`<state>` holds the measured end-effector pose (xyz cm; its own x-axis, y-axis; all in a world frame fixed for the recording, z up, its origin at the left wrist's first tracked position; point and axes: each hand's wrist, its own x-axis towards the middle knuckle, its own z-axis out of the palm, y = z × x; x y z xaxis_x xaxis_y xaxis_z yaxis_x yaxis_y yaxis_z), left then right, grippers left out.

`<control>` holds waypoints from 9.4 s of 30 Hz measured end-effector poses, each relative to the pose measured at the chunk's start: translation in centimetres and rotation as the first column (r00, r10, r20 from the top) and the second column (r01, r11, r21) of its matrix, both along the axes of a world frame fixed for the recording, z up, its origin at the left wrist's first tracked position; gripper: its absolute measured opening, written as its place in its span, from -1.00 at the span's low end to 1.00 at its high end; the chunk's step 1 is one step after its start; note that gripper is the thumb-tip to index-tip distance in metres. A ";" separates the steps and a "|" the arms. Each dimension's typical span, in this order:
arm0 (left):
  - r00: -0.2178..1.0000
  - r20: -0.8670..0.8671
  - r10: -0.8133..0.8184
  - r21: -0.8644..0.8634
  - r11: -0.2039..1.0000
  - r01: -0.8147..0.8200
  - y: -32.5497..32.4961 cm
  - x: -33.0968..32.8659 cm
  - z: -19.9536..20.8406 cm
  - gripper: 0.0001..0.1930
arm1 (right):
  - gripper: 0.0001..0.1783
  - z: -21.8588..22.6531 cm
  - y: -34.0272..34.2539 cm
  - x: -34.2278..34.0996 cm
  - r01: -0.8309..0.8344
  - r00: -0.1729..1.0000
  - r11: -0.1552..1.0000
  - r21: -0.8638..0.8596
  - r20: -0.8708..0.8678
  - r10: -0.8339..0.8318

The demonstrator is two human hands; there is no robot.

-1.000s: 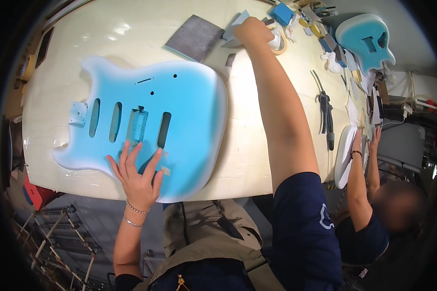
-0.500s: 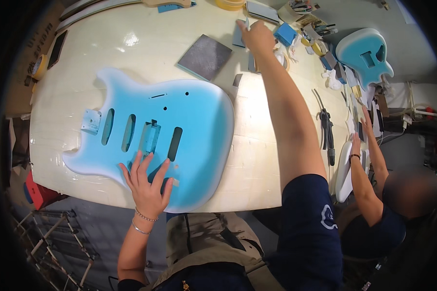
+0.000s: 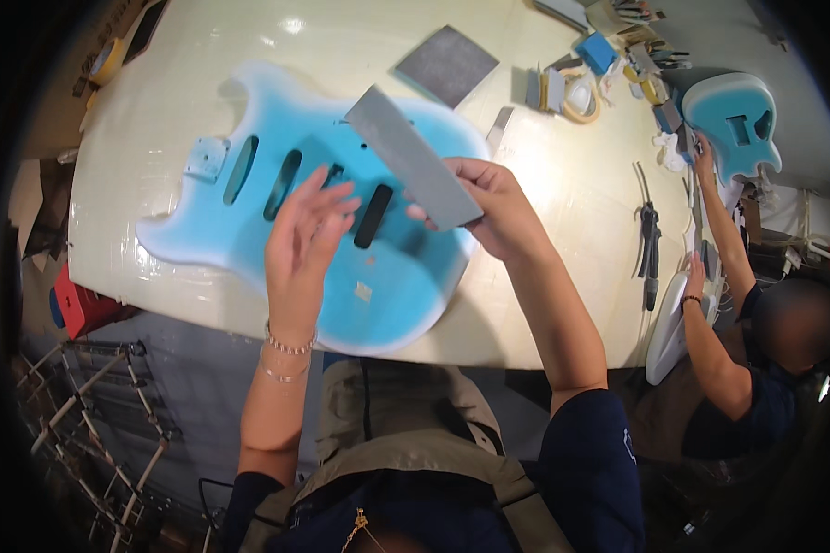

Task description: The person sands the surface of a light blue guitar body using a sanding block and sandpaper. They repeatedly rub the sanding block across the body, focusing on the flat areas and edges, and occasionally switch sandpaper sheets.

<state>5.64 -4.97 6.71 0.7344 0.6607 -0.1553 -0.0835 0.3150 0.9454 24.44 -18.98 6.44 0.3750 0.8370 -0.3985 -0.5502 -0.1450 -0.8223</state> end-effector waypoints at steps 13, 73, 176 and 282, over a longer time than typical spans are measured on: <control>0.956 -0.052 -0.290 -0.020 0.957 0.289 -4.3 -7.5 -1.9 -0.77 | -0.20 0.4 -7.0 -13.2 -0.272 0.918 0.960 0.070 -0.279 0.281; 0.847 -0.290 0.446 0.955 0.190 0.227 3.2 -6.5 -8.1 -0.56 | -0.40 -3.4 -2.2 -12.3 0.196 -0.367 0.915 -0.352 0.839 0.402; 0.837 -0.326 -0.440 0.892 0.149 0.427 8.7 -2.8 -2.2 -0.64 | -0.19 -4.8 -0.5 -18.3 0.880 0.111 0.432 -0.196 0.971 0.213; 0.912 -0.272 0.309 0.932 -0.151 0.329 22.6 -10.2 -8.4 -0.73 | -0.23 -8.3 2.8 -30.6 0.882 0.142 0.397 -0.256 0.945 0.294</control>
